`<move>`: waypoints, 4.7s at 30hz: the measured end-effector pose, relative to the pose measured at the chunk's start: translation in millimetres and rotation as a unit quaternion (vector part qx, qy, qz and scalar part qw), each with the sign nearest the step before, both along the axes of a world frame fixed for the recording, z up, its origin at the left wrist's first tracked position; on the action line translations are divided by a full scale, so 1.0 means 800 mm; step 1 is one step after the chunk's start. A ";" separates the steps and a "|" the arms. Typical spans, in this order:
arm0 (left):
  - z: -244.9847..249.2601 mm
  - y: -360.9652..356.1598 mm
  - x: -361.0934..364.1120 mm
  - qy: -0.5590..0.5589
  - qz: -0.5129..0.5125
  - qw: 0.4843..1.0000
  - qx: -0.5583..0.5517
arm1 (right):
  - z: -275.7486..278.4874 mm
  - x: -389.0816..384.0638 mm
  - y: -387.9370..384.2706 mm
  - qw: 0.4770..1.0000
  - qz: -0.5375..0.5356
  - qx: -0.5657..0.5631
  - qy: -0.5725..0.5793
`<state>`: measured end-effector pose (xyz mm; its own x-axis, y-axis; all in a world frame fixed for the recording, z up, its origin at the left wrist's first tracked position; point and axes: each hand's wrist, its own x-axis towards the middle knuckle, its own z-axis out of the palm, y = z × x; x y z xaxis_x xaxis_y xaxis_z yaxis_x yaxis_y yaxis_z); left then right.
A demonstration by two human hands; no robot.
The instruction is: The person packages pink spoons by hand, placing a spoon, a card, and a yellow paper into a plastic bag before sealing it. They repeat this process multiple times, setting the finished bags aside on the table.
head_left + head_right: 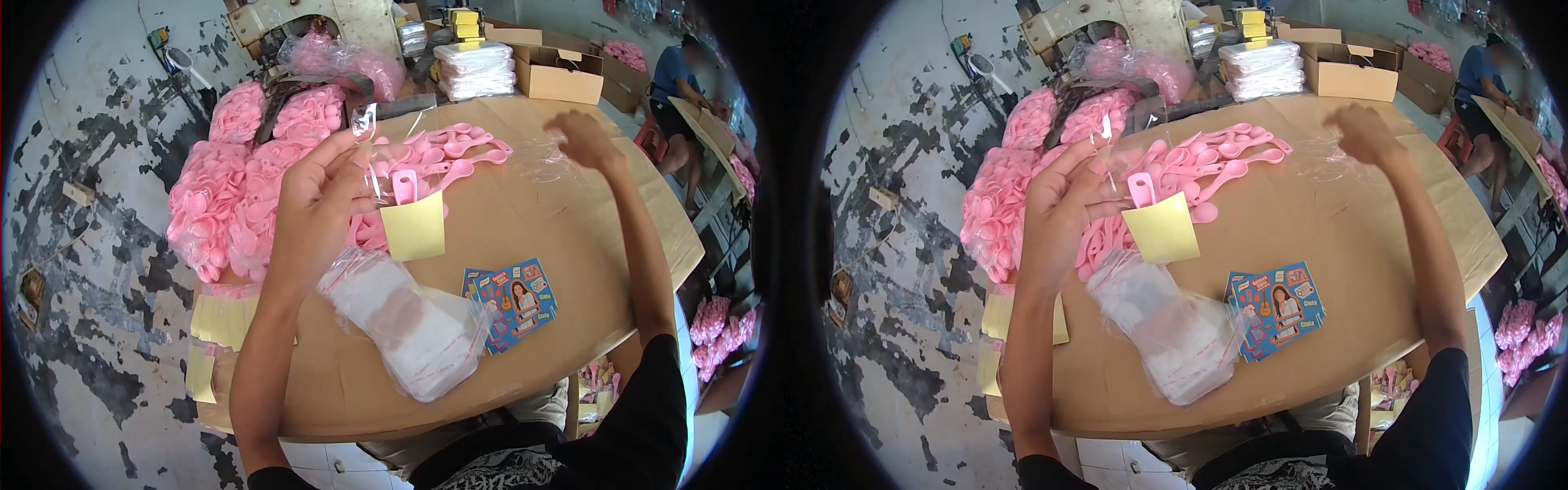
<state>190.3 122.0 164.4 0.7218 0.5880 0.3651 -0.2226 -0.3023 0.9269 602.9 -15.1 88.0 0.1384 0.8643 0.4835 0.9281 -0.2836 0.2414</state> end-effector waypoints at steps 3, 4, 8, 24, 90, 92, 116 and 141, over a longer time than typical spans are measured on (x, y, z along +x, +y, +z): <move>0.001 -0.008 0.001 0.036 0.032 0.998 0.051 | 0.078 -0.054 -0.001 0.951 0.100 0.137 0.258; -0.003 -0.012 0.003 0.003 0.003 0.999 0.040 | 0.094 -0.097 -0.003 0.931 0.089 0.157 0.318; -0.013 -0.033 0.014 -0.092 -0.073 0.993 0.025 | 0.078 -0.245 -0.013 0.811 0.329 0.042 0.481; -0.062 -0.044 -0.006 0.010 -0.044 0.996 -0.078 | 0.044 -0.284 -0.007 0.696 0.339 -0.005 0.633; -0.063 -0.013 -0.082 0.022 -0.021 0.994 0.108 | 0.080 -0.169 -0.209 0.850 0.175 -0.042 0.496; -0.075 0.007 -0.106 0.073 0.022 0.987 0.144 | 0.111 -0.163 -0.257 0.835 0.122 -0.194 0.501; -0.109 -0.007 -0.103 0.163 -0.080 0.882 0.435 | 0.012 -0.322 0.011 0.844 0.259 -0.222 0.414; -0.103 -0.087 -0.031 0.036 -0.144 0.982 -0.116 | 0.041 -0.326 -0.039 0.728 0.293 0.038 0.619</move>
<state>165.4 52.4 82.2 0.8890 0.4174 0.1883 -0.1999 -0.0161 0.9797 342.3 -46.3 121.0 0.1272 0.9277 0.3509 0.3884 0.2789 -0.8782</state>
